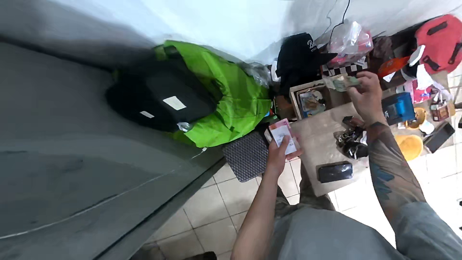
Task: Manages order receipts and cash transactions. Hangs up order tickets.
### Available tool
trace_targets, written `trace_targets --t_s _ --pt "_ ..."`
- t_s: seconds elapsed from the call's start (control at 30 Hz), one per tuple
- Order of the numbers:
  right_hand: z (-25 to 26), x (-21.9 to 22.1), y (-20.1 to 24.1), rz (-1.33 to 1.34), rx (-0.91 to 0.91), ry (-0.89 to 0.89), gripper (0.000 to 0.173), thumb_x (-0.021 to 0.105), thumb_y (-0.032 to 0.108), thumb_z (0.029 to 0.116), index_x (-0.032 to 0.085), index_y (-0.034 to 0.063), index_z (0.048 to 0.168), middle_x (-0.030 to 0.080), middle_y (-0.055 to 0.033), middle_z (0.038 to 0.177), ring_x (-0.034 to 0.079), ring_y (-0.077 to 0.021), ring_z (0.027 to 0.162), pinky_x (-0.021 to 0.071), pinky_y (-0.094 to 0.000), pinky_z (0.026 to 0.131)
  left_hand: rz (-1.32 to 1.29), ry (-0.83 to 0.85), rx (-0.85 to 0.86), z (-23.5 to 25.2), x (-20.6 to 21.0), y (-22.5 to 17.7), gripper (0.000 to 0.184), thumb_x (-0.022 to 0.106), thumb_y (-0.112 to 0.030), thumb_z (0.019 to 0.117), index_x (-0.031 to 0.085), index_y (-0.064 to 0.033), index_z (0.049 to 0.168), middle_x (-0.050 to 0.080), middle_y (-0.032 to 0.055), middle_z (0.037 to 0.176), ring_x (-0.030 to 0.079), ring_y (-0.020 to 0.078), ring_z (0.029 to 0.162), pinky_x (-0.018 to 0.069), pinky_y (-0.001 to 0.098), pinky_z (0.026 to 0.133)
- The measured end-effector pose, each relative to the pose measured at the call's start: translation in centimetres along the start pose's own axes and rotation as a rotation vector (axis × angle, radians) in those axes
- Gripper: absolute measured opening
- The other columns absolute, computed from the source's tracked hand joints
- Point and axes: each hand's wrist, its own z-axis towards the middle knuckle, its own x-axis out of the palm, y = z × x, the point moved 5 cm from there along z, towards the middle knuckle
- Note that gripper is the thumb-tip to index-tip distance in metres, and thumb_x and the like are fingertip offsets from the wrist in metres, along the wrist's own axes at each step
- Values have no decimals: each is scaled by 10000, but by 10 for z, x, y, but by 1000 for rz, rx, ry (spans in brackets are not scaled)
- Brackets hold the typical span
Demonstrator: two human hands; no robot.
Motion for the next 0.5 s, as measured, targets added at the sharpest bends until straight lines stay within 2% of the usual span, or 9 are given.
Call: trace_targets --t_s 0.03,0.07,0.13,0.17,0.2,0.27,0.33,0.43,0.5 --pt "-26 -8 22 114 10 -20 246 664 174 968 665 4 1146 567 -136 1429 605 -202 1237 544 -379 1024 19 20 3 -11 -2 -8 465 557 -279 1070 445 -118 1492 700 183 1225 722 355 1035 640 507 818" --pt "-58 -14 48 211 36 -27 199 654 135 977 628 19 1138 619 -93 1381 651 -153 1140 575 -345 939 50 27 6 -25 -2 -18 489 631 -259 1034 451 -115 1466 719 179 1173 739 350 974 655 493 765" --pt "-123 -17 87 367 71 -57 159 670 95 955 613 69 1101 701 -50 1107 674 -122 851 591 -307 709 120 30 37 -56 -2 -36 628 796 -213 914 465 -103 1437 730 164 1102 752 315 886 665 467 709" --pt "-153 -15 101 426 71 -69 164 669 86 942 616 81 1096 686 -47 986 648 -128 754 576 -305 637 165 45 72 -71 -2 -44 712 857 -190 848 468 -101 1438 723 149 1110 748 289 890 663 453 722" --pt "-183 -12 111 484 65 -76 166 672 102 952 629 92 1111 680 -51 940 640 -137 712 575 -307 603 218 65 113 -86 0 -52 764 898 -175 797 481 -100 1433 720 137 1126 746 269 902 665 444 730" --pt "-236 -5 132 586 85 -102 162 665 139 977 655 95 1133 681 -46 954 645 -133 769 585 -318 673 324 123 184 -116 9 -66 803 941 -175 732 517 -103 1411 704 115 1175 735 240 965 663 436 775" --pt "-278 1 146 737 148 -151 177 666 157 992 685 87 1153 698 -56 995 658 -140 828 592 -347 735 432 186 235 -143 25 -74 847 966 -178 693 517 -106 1407 697 112 1176 738 232 963 670 439 764" --pt "-336 4 156 934 280 -295 195 617 213 1033 678 109 1187 689 -60 995 631 -136 755 564 -332 640 552 308 327 -179 55 -66 874 977 -212 676 528 -139 1422 708 72 1179 725 190 1008 658 418 815" --pt "-375 0 159 1038 368 -422 258 556 257 1067 661 110 1251 706 -84 1042 669 -173 816 590 -373 700 601 358 353 -200 74 -50 840 969 -217 692 533 -129 1405 712 67 1161 719 180 1012 647 410 840"
